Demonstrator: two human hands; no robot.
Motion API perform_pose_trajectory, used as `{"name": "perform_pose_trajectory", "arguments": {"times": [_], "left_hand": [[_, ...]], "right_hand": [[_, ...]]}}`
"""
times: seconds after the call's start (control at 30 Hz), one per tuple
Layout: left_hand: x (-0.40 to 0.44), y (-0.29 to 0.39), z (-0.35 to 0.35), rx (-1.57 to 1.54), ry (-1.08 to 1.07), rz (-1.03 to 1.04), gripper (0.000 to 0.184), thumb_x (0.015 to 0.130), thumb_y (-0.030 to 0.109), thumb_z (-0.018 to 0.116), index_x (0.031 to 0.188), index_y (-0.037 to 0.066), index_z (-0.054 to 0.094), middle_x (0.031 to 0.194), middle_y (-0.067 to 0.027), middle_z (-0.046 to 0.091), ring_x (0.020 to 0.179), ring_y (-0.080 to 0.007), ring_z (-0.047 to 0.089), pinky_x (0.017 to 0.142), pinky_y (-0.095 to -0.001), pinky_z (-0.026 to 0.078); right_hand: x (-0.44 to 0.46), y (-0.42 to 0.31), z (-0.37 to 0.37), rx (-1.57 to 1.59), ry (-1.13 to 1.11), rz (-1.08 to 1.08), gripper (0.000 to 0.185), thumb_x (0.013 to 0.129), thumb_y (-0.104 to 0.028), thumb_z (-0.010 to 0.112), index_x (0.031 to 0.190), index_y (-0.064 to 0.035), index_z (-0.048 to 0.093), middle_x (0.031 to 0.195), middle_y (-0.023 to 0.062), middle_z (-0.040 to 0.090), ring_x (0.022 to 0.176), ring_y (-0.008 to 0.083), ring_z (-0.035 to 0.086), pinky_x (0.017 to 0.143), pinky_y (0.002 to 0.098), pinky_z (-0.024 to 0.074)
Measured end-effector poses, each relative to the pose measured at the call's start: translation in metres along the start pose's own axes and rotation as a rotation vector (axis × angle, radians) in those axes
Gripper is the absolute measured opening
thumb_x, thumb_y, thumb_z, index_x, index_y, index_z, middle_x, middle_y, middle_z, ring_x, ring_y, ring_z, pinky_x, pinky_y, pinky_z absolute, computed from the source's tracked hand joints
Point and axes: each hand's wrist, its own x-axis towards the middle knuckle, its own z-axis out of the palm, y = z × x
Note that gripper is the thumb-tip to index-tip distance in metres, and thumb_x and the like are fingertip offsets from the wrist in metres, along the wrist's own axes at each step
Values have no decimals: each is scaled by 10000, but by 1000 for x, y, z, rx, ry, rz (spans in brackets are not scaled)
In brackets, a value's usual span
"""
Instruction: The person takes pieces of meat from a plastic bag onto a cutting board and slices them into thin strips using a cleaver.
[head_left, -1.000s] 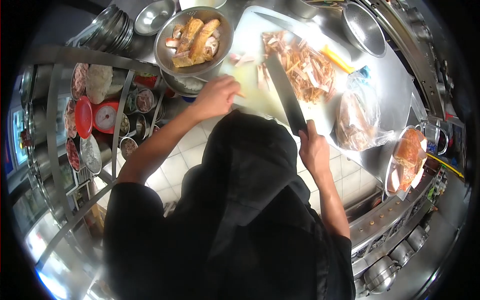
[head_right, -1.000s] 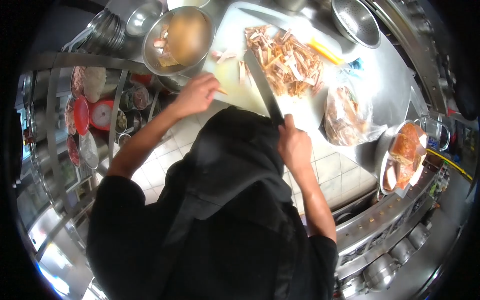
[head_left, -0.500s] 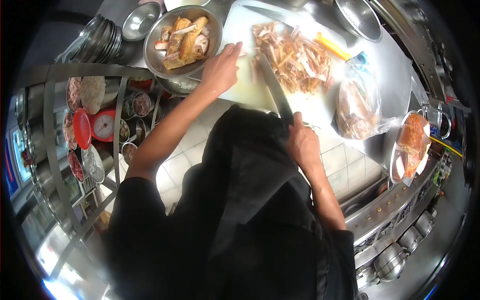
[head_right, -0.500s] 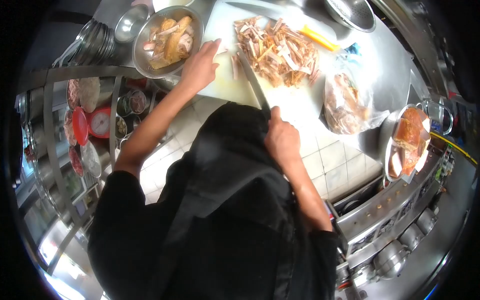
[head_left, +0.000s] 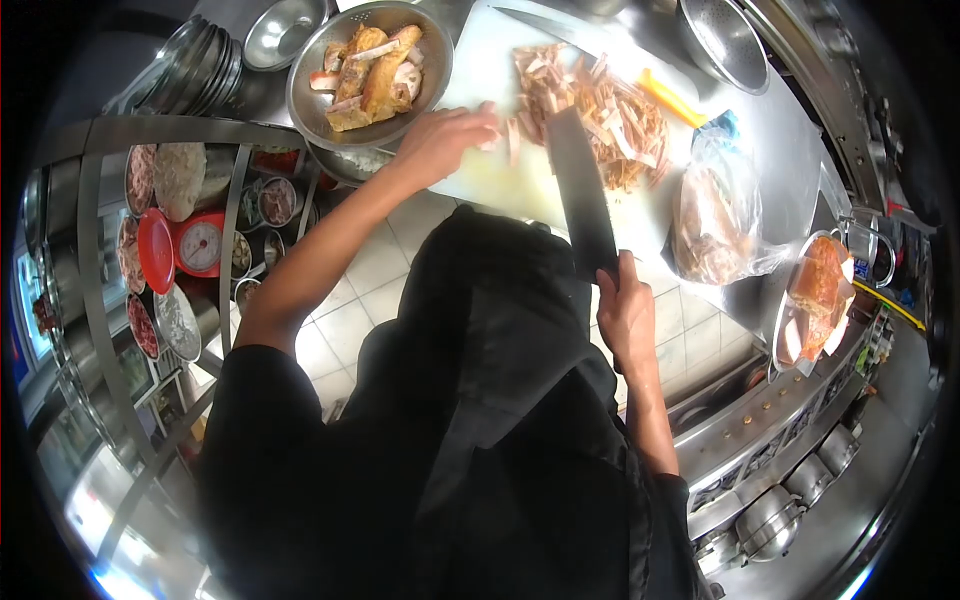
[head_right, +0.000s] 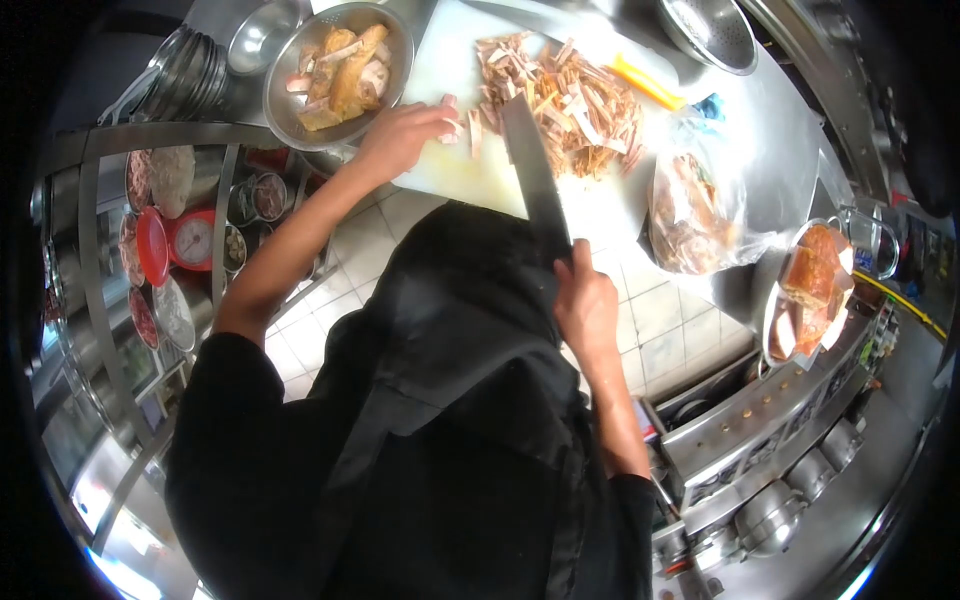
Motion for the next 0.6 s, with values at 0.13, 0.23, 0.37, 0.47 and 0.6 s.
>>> {"name": "perform_pose_trajectory", "arguments": {"times": [0.13,0.23,0.37,0.47,0.6], "left_hand": [[0,7,1,-9,124,-14,337,740,-71,504,986,89,670,1138,-8,623,929,-242,591,748,-354,487],[16,13,-6,89,56,-88,346,733,-67,515,1001,88,668,1166,-10,601,988,-225,556,799,-339,462],[32,4,-24,131,-190,30,362,722,-72,511,997,92,680,1178,4,591,1044,-204,518,860,-336,426],[36,3,-32,117,-279,111,352,715,-74,509,971,90,688,1168,10,596,1052,-197,517,876,-335,419],[34,-2,-33,124,-250,214,370,707,-82,510,987,94,675,1186,2,586,1070,-202,520,889,-329,419]], "right_hand": [[11,6,5,-39,-107,-90,222,870,-96,573,1053,-22,473,654,272,573,677,473,569,597,524,434],[15,10,7,-72,-123,-106,219,868,-102,574,1052,-32,477,651,271,574,677,471,571,604,531,432],[13,-2,-2,-101,-141,-20,289,879,-67,564,1129,43,471,771,300,596,770,483,574,640,492,454],[7,-10,-5,-93,-68,-86,266,878,-59,566,1101,49,471,735,286,599,707,475,578,593,489,451],[13,-24,2,-30,87,-164,255,874,-45,567,1094,36,467,689,270,595,643,458,581,550,486,440]]}}
